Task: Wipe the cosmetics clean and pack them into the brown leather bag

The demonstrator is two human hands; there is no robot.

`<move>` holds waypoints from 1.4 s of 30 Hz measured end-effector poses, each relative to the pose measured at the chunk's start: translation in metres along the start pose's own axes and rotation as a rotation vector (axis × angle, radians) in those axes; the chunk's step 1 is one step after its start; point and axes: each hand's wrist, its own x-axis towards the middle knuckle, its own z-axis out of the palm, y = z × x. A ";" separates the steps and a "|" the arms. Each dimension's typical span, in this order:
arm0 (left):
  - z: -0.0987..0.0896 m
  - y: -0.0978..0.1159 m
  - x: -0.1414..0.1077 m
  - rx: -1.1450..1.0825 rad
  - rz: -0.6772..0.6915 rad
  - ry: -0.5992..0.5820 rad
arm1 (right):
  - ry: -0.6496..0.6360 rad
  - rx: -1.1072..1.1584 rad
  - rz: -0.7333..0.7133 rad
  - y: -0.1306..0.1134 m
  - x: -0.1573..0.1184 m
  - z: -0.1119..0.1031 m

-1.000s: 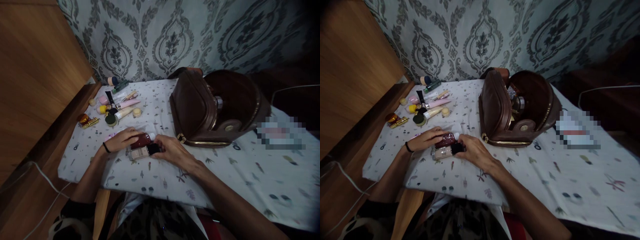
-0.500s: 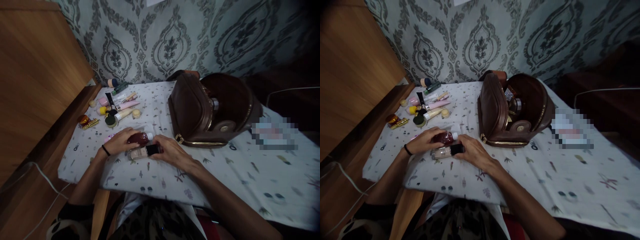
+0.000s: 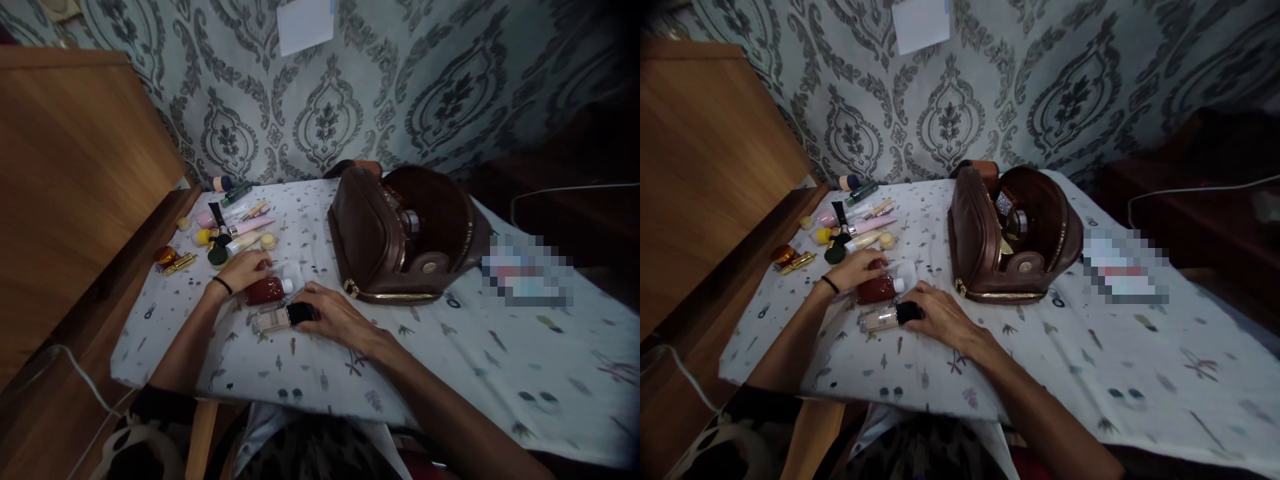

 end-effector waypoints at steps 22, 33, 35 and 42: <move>0.000 0.061 -0.012 -0.581 0.140 0.058 | 0.528 1.046 -0.034 0.006 0.008 -0.003; 0.030 0.058 -0.007 -0.382 0.012 0.168 | 0.402 0.863 -0.122 0.004 0.007 0.003; 0.030 0.053 -0.006 -0.414 -0.011 0.185 | 0.404 0.894 -0.134 0.003 0.007 0.003; 0.027 0.044 -0.011 -0.569 -0.105 0.127 | 0.517 1.176 -0.027 0.005 0.010 0.002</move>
